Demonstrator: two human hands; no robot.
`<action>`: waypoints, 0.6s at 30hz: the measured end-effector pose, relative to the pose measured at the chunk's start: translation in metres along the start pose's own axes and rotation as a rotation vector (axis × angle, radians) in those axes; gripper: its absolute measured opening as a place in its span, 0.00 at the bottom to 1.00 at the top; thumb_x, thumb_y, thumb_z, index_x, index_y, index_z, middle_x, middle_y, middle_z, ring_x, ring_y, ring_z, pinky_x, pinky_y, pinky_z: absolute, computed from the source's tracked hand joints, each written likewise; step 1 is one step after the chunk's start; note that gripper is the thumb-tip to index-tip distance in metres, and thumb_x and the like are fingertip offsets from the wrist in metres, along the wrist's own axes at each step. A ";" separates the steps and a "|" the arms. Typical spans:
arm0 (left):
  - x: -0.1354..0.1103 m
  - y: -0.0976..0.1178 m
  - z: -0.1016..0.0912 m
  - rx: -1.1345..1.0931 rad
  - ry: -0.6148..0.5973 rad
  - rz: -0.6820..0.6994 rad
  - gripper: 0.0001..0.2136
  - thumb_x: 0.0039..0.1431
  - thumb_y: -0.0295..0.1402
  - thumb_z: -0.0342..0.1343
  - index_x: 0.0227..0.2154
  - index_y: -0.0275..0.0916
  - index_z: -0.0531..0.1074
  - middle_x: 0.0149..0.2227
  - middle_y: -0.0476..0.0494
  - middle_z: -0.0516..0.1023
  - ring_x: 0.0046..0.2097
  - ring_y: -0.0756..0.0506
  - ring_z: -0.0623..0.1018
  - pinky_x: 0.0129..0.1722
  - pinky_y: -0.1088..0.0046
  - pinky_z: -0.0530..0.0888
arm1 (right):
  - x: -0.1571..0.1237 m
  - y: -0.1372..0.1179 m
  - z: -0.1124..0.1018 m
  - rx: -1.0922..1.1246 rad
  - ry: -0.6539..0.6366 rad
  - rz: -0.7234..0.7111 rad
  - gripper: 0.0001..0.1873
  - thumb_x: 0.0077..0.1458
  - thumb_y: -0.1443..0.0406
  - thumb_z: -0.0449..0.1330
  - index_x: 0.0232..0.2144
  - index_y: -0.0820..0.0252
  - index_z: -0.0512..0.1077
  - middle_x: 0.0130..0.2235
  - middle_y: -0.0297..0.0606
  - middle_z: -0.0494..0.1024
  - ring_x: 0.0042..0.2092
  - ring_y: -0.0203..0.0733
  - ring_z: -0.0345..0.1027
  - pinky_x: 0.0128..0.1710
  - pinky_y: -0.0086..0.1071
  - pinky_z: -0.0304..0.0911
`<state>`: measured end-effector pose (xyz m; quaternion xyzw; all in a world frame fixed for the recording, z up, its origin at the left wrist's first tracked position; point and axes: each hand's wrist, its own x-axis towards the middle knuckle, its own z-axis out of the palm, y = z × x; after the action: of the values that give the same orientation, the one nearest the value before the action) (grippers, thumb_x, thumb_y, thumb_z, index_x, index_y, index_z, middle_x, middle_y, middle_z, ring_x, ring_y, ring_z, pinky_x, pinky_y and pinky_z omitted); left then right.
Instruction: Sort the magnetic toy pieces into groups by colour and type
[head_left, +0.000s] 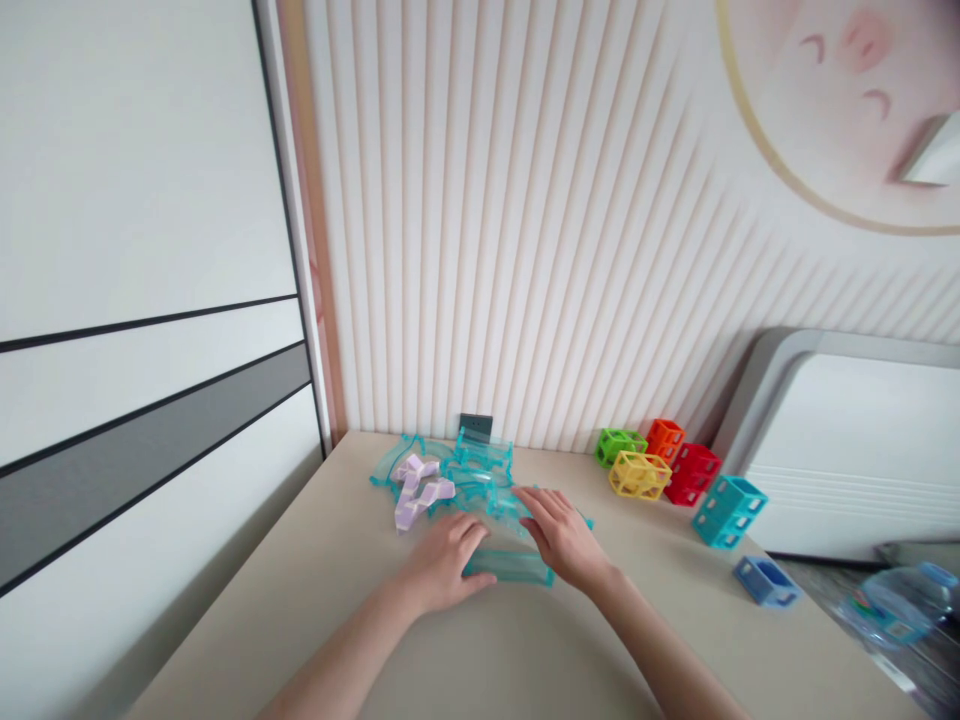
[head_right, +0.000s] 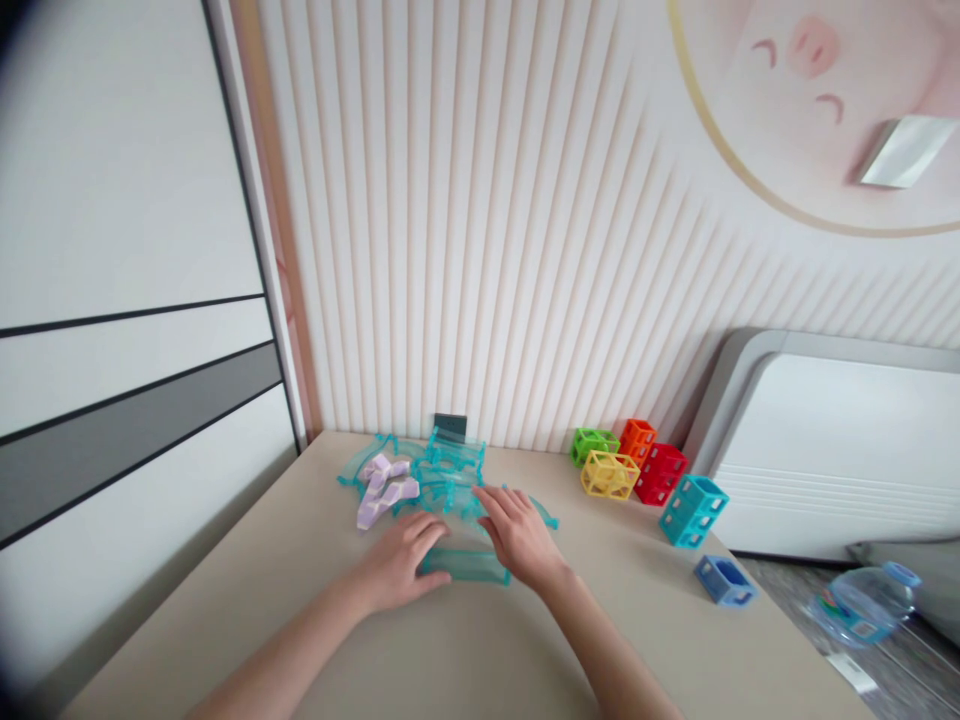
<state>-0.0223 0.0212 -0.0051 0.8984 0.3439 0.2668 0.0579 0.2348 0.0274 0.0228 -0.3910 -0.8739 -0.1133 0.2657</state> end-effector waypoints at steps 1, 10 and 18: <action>-0.001 0.000 -0.004 0.022 0.065 0.017 0.15 0.59 0.41 0.63 0.45 0.39 0.72 0.45 0.39 0.79 0.48 0.36 0.79 0.48 0.57 0.78 | -0.013 -0.001 0.000 0.001 0.001 -0.013 0.22 0.70 0.65 0.51 0.64 0.57 0.63 0.53 0.48 0.79 0.50 0.49 0.74 0.49 0.44 0.70; -0.010 -0.008 -0.011 -0.183 0.078 0.070 0.26 0.66 0.46 0.55 0.62 0.43 0.61 0.57 0.36 0.75 0.59 0.39 0.75 0.58 0.61 0.74 | -0.025 -0.027 0.000 0.002 -0.149 -0.093 0.23 0.69 0.65 0.54 0.64 0.56 0.64 0.54 0.49 0.79 0.51 0.52 0.75 0.49 0.46 0.70; -0.015 -0.017 -0.012 -0.361 0.052 -0.080 0.14 0.66 0.36 0.57 0.54 0.45 0.70 0.54 0.43 0.77 0.57 0.43 0.76 0.59 0.65 0.72 | -0.035 -0.017 -0.002 0.192 -0.165 0.051 0.24 0.68 0.59 0.57 0.64 0.52 0.66 0.56 0.48 0.77 0.55 0.51 0.72 0.57 0.47 0.66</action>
<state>-0.0476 0.0236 -0.0065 0.8519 0.3271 0.3450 0.2197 0.2424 -0.0062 0.0054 -0.3938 -0.8894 0.0102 0.2319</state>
